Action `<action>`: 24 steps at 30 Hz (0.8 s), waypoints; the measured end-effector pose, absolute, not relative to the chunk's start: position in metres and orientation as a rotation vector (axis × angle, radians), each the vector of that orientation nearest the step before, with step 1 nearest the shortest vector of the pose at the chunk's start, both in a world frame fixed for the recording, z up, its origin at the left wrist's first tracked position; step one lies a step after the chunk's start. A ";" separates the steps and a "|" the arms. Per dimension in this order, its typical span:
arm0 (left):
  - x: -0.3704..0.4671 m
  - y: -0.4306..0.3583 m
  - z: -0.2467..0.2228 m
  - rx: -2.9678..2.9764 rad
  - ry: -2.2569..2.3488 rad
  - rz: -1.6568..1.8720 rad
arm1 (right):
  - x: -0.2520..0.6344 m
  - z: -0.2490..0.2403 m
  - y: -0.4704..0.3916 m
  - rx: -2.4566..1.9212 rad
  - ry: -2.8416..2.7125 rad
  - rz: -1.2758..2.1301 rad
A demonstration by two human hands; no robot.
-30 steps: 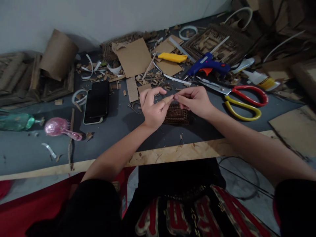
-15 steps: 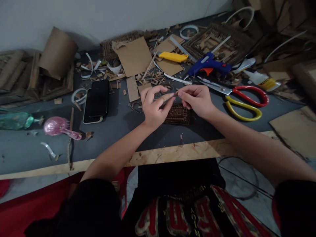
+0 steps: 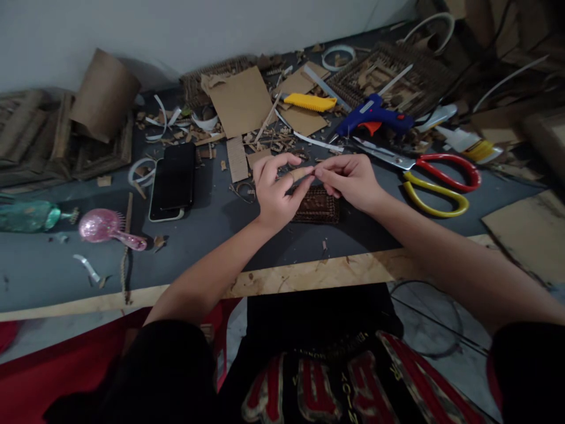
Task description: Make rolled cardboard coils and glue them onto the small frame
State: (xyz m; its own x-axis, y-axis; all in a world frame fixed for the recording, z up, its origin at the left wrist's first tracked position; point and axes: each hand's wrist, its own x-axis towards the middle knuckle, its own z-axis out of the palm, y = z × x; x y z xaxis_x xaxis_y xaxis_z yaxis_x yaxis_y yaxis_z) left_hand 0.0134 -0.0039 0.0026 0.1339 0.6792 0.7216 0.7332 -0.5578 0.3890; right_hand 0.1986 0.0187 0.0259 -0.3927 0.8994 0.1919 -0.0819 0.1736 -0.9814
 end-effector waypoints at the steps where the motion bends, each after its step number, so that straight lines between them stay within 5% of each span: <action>1: 0.013 -0.004 0.002 -2.326 -1.442 -1.431 | 0.199 0.025 0.019 -0.810 -1.562 1.361; 24: 0.015 -0.002 0.007 -2.307 -1.376 -1.529 | 0.207 0.016 0.034 -0.979 -1.469 1.167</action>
State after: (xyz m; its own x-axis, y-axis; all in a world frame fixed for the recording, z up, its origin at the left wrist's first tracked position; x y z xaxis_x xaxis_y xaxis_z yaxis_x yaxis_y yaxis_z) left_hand 0.0149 -0.0019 0.0071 0.1149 0.6388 0.7607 0.6895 -0.6026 0.4019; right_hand 0.2066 0.0336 0.0155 -0.1936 0.9593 0.2058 0.0163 0.2129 -0.9769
